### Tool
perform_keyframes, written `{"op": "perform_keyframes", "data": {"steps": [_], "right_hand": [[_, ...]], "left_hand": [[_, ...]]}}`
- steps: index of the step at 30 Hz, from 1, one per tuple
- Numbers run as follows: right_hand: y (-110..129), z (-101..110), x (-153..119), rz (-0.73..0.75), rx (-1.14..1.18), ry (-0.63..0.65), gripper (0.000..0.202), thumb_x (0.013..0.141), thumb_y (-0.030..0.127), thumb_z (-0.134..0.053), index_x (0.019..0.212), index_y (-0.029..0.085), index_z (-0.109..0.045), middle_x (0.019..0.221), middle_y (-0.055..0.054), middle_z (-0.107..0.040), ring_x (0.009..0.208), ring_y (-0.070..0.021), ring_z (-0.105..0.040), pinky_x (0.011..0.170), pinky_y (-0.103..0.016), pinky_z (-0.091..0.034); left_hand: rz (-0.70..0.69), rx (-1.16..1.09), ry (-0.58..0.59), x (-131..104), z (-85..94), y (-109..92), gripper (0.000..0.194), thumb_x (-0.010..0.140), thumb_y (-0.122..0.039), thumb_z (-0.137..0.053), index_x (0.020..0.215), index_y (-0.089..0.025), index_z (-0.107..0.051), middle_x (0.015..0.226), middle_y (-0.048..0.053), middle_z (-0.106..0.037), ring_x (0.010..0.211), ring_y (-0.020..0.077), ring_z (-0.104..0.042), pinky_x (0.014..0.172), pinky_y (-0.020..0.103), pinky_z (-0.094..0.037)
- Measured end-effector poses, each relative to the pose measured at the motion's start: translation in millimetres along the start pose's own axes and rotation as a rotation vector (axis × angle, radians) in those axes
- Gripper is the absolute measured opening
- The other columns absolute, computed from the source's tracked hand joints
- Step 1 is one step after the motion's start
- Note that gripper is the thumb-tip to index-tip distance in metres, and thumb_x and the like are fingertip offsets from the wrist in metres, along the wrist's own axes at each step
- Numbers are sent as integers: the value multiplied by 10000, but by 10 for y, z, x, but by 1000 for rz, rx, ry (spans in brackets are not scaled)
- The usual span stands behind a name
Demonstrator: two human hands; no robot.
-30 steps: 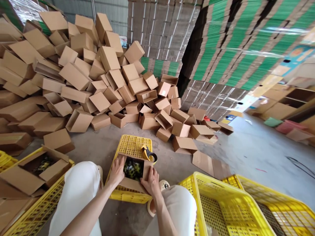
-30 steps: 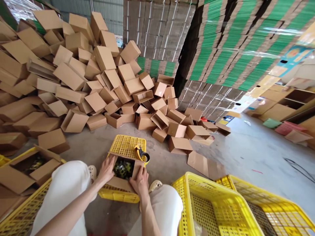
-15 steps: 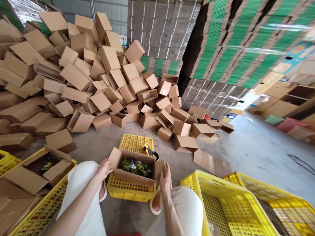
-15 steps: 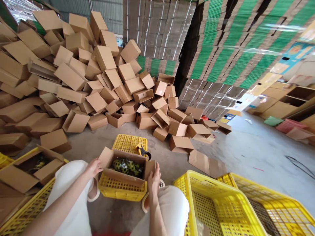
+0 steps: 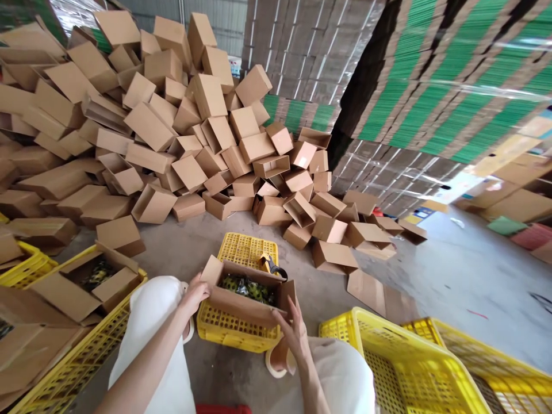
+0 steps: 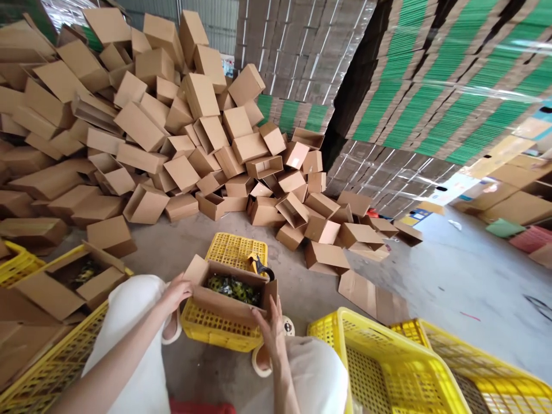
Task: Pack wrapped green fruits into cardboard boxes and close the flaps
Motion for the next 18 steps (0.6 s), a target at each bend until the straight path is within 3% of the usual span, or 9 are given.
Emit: {"op": "perform_keyframes", "data": {"steps": [2, 5, 7, 9, 12, 14, 18], "right_hand": [[144, -80, 2, 23, -100, -127, 806, 887, 580, -623, 1590, 228, -443, 1739, -154, -248, 1536, -385, -377, 1200, -553, -396], [397, -158, -41, 158, -434, -249, 734, 980, 433, -511, 1652, 206, -325, 1779, -149, -69, 1612, -426, -149, 1254, -661, -185], [540, -225, -62, 247, -608, -209, 713, 1006, 259, -394, 1691, 238, -197, 1762, -135, -188, 1625, -396, -115, 1249, -701, -57], [640, -300, -47, 312, -681, -120, 786, 976, 120, -307, 1703, 266, -48, 1667, -143, -426, 1569, -361, -314, 1249, -690, -17], [714, -355, 60, 288, -713, -57, 875, 927, 54, -302, 1690, 273, 65, 1444, -142, -658, 1233, -309, -661, 1254, -648, -37], [727, -334, 171, 208, -745, -42, 910, 897, 69, -369, 1696, 261, 24, 1324, -141, -710, 1063, -285, -714, 1236, -630, -101], [713, -202, 346, 100, -769, 93, 937, 834, 113, -509, 1690, 281, -169, 1105, -110, -758, 1037, -290, -694, 1104, -530, -322]], "left_hand": [[12, -34, 24, -35, -24, -23, 558, 768, -135, -644, 1319, -214, -601, 1002, 67, -740, 863, 176, -721, 754, 271, -575], [30, -51, -25, -80, -24, -47, 552, 789, -120, -618, 1330, -225, -603, 1124, 91, -742, 929, 185, -730, 755, 268, -580], [28, -44, -37, -95, -23, -53, 587, 808, -131, -618, 1386, -230, -575, 1203, 114, -733, 964, 198, -738, 768, 281, -587], [22, -37, -34, -95, -23, -46, 642, 822, -154, -640, 1450, -230, -535, 1256, 136, -723, 983, 212, -746, 793, 300, -595], [31, -12, -59, -75, -14, -11, 691, 828, -169, -669, 1495, -235, -500, 1310, 149, -706, 1003, 217, -748, 807, 303, -600], [41, 4, -73, -59, -8, 14, 674, 834, -155, -663, 1485, -244, -512, 1339, 143, -694, 1039, 215, -740, 797, 284, -602], [69, 2, -103, -46, 1, 32, 669, 857, -140, -651, 1498, -254, -499, 1395, 144, -665, 1121, 224, -720, 794, 272, -612]]}}
Point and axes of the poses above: each hand's wrist, its own x-axis towards the middle knuckle, its own z-axis out of the back of the hand, y = z × x, the point moved 3 cm from there along x, towards the middle knuckle
